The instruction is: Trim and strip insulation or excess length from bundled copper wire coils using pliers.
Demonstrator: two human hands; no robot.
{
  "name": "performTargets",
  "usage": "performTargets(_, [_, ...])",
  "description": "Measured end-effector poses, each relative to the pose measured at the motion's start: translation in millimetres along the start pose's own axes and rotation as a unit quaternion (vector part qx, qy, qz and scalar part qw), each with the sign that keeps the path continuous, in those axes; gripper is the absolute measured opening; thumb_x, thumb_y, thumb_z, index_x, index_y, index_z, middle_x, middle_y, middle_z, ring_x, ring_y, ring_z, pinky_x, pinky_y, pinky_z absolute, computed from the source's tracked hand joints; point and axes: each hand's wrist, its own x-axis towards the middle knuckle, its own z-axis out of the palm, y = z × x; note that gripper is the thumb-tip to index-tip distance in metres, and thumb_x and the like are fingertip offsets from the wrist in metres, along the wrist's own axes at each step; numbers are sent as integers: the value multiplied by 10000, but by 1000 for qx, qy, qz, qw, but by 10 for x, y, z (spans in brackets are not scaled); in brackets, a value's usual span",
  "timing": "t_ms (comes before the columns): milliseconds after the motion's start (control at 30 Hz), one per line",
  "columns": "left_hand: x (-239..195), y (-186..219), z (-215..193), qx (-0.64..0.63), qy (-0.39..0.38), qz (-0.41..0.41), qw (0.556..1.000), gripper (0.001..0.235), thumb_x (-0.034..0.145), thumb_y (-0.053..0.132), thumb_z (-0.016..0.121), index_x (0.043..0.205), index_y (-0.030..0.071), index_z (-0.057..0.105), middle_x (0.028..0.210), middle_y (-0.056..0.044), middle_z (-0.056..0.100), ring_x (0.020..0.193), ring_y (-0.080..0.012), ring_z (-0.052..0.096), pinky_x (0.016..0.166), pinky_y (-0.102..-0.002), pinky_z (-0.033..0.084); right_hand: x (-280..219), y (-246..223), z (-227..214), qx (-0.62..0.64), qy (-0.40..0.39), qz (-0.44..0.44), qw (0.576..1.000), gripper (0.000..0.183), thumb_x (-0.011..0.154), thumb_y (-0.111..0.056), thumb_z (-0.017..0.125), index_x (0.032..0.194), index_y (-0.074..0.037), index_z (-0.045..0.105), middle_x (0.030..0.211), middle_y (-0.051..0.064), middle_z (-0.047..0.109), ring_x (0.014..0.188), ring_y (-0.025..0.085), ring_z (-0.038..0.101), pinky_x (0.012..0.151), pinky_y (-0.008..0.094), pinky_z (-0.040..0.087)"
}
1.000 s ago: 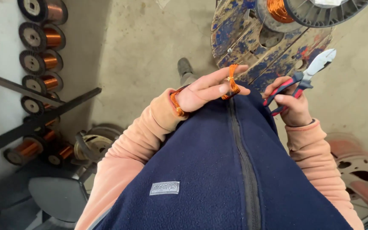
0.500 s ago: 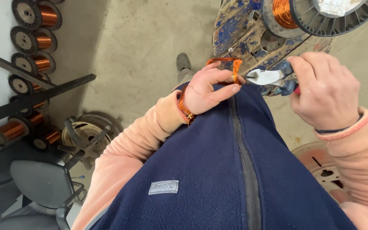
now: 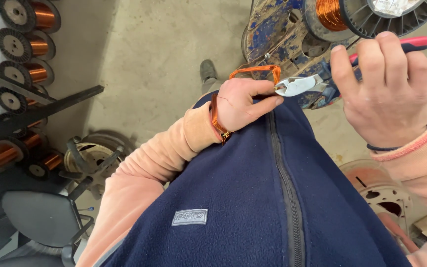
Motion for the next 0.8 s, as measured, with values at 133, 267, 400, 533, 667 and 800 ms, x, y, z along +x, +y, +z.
performTargets(133, [15,17,-30,4,5,5,1000,156,935,272,730,972,120,732,768,-91,668,693,-267,660,622,-357,512,23,-11,-12,-16,-8,-10,1000,285,989,-221,645,1264,-175,705,1190,43,615,1217,213,554,946,332,407])
performTargets(267, [21,53,-66,6,0,-29,1000,160,931,281,728,962,125,740,739,-90,661,656,-263,650,607,-357,508,29,-37,-19,-36,-21,-15,999,290,1003,-224,634,1285,-178,687,1210,50,595,1239,221,535,951,340,416])
performTargets(400, [32,39,-68,21,-14,-48,999,163,936,290,726,944,128,745,725,-89,663,656,-262,655,605,-363,502,28,-67,-21,-64,-31,-13,997,315,991,-234,628,1298,-186,683,1201,38,578,1206,197,531,904,315,396])
performTargets(533, [14,4,-64,0,-10,-26,1000,161,946,283,727,969,124,741,759,-90,674,683,-260,662,632,-347,522,-80,-119,81,-37,-46,0,998,332,984,-201,631,1309,-173,695,1193,41,568,1136,198,522,837,331,357])
performTargets(667, [15,-50,-36,-67,-2,-26,997,149,926,229,760,989,94,756,765,-75,690,679,-193,663,656,-314,538,-299,-242,327,15,-48,40,998,141,975,-170,624,1113,-186,653,1080,-4,544,1075,181,537,830,335,341])
performTargets(800, [9,-176,-4,-191,-37,-27,981,165,947,182,763,1010,30,748,875,-40,732,823,-97,657,769,-284,546,-430,-516,610,343,-70,161,923,212,914,-54,689,1115,-116,667,1090,44,615,1009,259,569,841,400,399])
